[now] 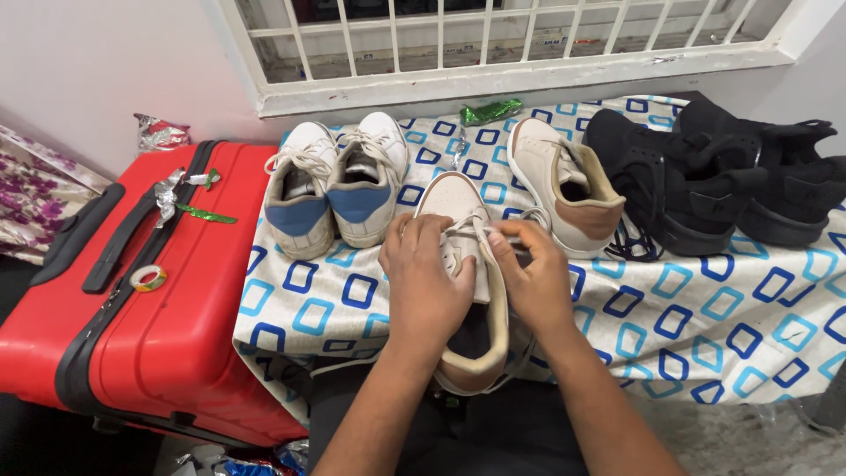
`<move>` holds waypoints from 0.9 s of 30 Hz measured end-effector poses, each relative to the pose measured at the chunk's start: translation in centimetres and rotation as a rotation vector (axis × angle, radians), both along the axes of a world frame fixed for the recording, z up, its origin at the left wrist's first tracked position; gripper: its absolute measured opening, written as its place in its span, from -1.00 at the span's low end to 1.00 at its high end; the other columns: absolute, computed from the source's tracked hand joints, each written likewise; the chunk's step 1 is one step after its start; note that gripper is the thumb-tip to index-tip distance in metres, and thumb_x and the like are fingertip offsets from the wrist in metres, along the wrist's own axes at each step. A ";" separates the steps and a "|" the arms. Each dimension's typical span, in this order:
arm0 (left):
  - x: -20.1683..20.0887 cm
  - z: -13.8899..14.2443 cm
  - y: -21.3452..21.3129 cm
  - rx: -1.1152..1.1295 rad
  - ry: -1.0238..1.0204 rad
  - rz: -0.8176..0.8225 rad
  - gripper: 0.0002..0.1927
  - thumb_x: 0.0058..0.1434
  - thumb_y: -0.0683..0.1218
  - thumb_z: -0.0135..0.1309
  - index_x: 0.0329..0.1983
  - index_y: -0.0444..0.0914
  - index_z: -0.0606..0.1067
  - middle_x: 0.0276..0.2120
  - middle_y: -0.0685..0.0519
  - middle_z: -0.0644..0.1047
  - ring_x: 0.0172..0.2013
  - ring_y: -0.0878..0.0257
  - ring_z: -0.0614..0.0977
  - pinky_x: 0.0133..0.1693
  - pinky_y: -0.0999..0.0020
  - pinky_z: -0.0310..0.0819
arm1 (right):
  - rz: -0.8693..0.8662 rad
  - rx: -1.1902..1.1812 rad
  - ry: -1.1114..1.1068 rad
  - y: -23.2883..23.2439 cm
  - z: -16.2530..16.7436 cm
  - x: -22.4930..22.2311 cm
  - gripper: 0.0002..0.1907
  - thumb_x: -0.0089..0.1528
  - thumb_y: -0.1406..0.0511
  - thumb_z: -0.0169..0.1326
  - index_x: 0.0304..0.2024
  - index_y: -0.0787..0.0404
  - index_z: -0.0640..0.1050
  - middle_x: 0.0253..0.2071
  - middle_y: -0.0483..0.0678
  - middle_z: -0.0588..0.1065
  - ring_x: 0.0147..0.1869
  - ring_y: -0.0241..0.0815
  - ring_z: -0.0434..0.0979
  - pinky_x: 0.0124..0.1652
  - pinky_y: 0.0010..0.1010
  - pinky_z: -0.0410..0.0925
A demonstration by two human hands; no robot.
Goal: The person unlaces and relaces two pairs of sneakers placed on a patterned cloth. They remove the laces from each shoe, then thread the laces back through the eyelets and tie them. The shoes are handled one at a time and returned to the cloth after each pair is completed.
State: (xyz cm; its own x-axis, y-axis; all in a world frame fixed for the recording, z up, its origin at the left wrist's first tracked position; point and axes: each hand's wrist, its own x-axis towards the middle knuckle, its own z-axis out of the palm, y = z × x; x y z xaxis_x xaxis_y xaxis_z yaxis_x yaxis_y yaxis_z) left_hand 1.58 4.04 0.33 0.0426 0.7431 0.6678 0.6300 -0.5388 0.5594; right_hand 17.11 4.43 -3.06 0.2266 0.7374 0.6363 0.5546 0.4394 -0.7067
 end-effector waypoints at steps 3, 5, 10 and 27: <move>0.0 0.1 0.0 -0.004 -0.001 0.000 -0.45 -0.05 -0.15 0.32 0.05 -0.30 0.46 0.07 -0.10 0.48 0.28 -0.14 0.31 0.27 -0.08 0.06 | 0.036 -0.098 0.059 0.2 -0.2 0.3 -0.83 0.35 0.27 0.14 -0.13 0.25 0.59 -0.24 -0.03 0.58 -0.20 -0.25 0.58 -0.14 -0.44 0.43; 0.0 -0.1 -0.1 -0.020 0.004 0.009 -0.43 -0.05 -0.14 0.32 0.06 -0.29 0.46 0.08 -0.09 0.47 0.28 -0.14 0.31 0.27 -0.08 0.07 | -0.057 0.020 0.161 -0.1 -0.6 0.9 -0.83 0.43 0.27 0.05 -0.12 0.27 0.54 -0.22 -0.04 0.56 -0.15 -0.27 0.55 -0.09 -0.44 0.43; 0.1 -0.3 -0.1 0.015 -0.007 0.011 -0.37 -0.03 -0.12 0.33 0.14 -0.31 0.43 0.17 -0.14 0.43 0.28 -0.14 0.31 0.27 -0.09 0.09 | -0.146 0.519 0.393 -0.3 -0.5 2.6 -0.82 0.58 0.26 -0.05 0.00 0.27 0.39 0.01 -0.03 0.52 0.05 -0.29 0.51 0.14 -0.44 0.44; -3.7 -1.2 2.7 -0.346 -0.296 -0.093 -0.60 0.19 0.00 0.17 -0.02 -0.37 0.54 -0.17 -0.09 0.62 -0.23 0.07 0.69 -0.16 0.23 0.56 | 0.027 -0.218 0.170 1.4 -0.9 0.2 -0.79 0.38 0.25 0.03 -0.15 0.29 0.55 -0.29 -0.10 0.60 -0.31 -0.31 0.51 -0.24 -0.46 0.40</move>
